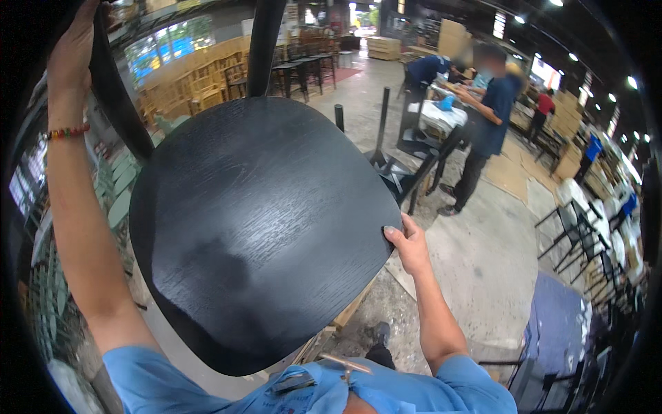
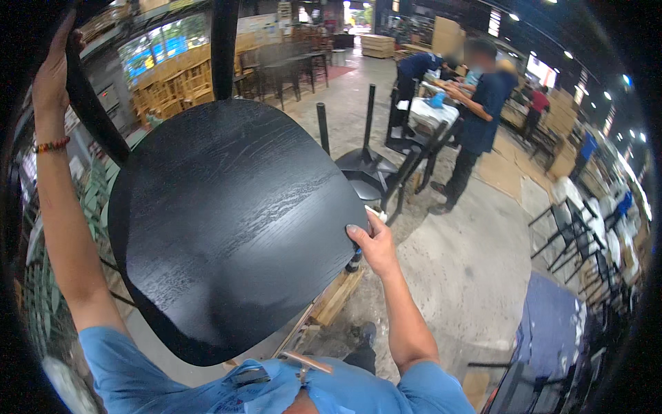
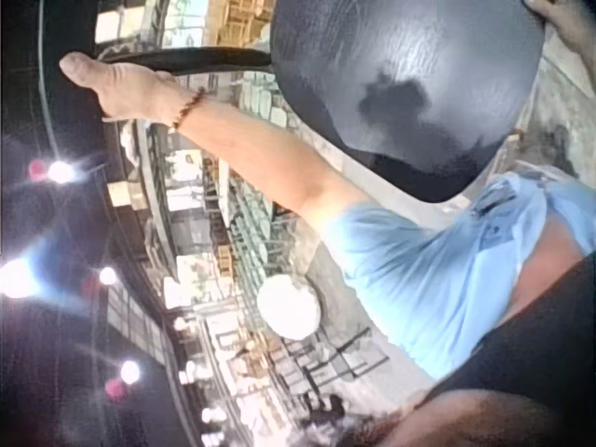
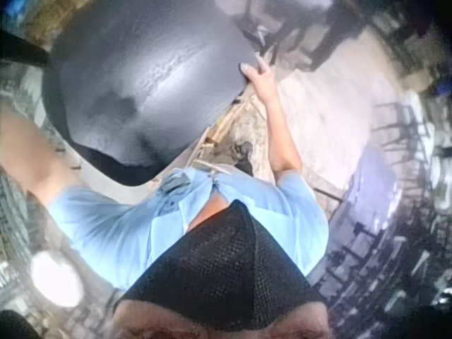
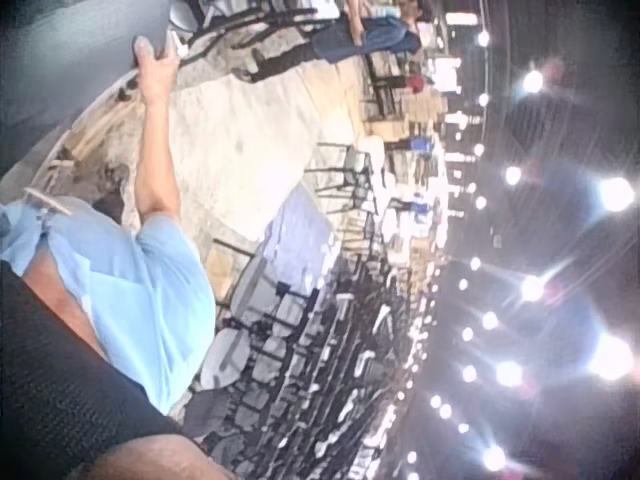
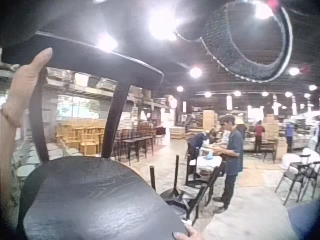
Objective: The person repeatedly picks up black chairs, places them upside down on a metal workbench, and applies a white substance from a bottle to the chair legs. After application, the person sets the chairs upright on the floor and repeats the process with additional chairs.
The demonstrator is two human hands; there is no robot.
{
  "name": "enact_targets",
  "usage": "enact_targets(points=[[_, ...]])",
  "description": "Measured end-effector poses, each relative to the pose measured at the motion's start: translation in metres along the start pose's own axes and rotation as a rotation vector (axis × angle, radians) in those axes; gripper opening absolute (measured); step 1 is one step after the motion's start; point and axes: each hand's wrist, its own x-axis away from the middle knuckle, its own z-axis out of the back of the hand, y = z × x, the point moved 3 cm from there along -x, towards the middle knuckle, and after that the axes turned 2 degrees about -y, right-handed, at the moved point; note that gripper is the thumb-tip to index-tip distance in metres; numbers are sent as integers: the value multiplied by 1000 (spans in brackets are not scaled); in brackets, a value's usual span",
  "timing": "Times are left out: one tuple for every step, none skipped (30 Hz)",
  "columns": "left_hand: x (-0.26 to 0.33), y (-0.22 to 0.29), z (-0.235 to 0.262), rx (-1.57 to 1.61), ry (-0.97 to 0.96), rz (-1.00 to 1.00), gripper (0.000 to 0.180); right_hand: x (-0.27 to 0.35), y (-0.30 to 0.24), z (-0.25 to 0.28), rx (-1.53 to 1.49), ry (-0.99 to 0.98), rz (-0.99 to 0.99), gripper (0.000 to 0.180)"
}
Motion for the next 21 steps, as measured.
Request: enact_targets(points=[[0, -2, -15, 34, 41, 50, 40, -23, 5, 14, 53, -33, 42, 56], [-3, -1, -26, 60, 86, 85, 40, -49, 5, 22, 97, -73, 98, 55], [-1, -4, -34, 26, 125, 336, 42, -71, 7, 23, 99, -140, 235, 52], [0, -10, -38, -96, 109, 403, 46, -90, 21, 20, -22, -138, 149, 52], [-1, -6, -18, -453, -1, 362, 57, -104, 35, 11, -159, -160, 63, 51], [-1, 3, 0, -811, -101, 330, 69, -122, 42, 2, -284, -191, -24, 51], [26, -4, -10, -804, -100, 426, 80, -140, 40, -1, -333, -266, -12, 50], [70, -12, -25, -774, -102, 521, 92, -157, 35, 2, -372, -325, 2, 50], [106, -7, 2, -837, -202, 628, 90, -167, 32, -10, -459, -422, 15, 49], [142, 1, -22, -733, -288, 606, 86, -181, 42, -3, -416, -385, 27, 47], [187, 14, -10, -634, -312, 779, 77, -194, 54, -6, -399, -377, 43, 45], [225, 37, -36, -523, -376, 954, 78, -208, 63, -2, -354, -342, 57, 43], [276, 68, -5, -446, -240, 1025, 85, -204, 37, -36, -512, -476, 16, 38], [298, 98, -30, -407, -221, 1005, 81, -211, 23, -41, -531, -473, 20, 38], [322, 121, -39, -194, -51, 996, 75, -213, 15, -49, -566, -480, 20, 37], [344, 132, -45, 10, 125, 984, 69, -216, 12, -61, -597, -495, 6, 37], [356, 128, -53, 18, 233, 1000, 67, -226, 14, -69, -496, -474, 42, 36], [370, 118, -63, 38, 340, 1014, 65, -238, 17, -74, -499, -465, 34, 36], [380, 109, -71, 57, 445, 1024, 64, -250, 19, -80, -505, -454, 27, 35], [378, 101, -73, 88, 570, 1043, 54, -256, 17, -90, -521, -455, 16, 35], [380, 89, -68, 64, 592, 1067, 51, -261, 15, -98, -575, -459, -26, 34]])
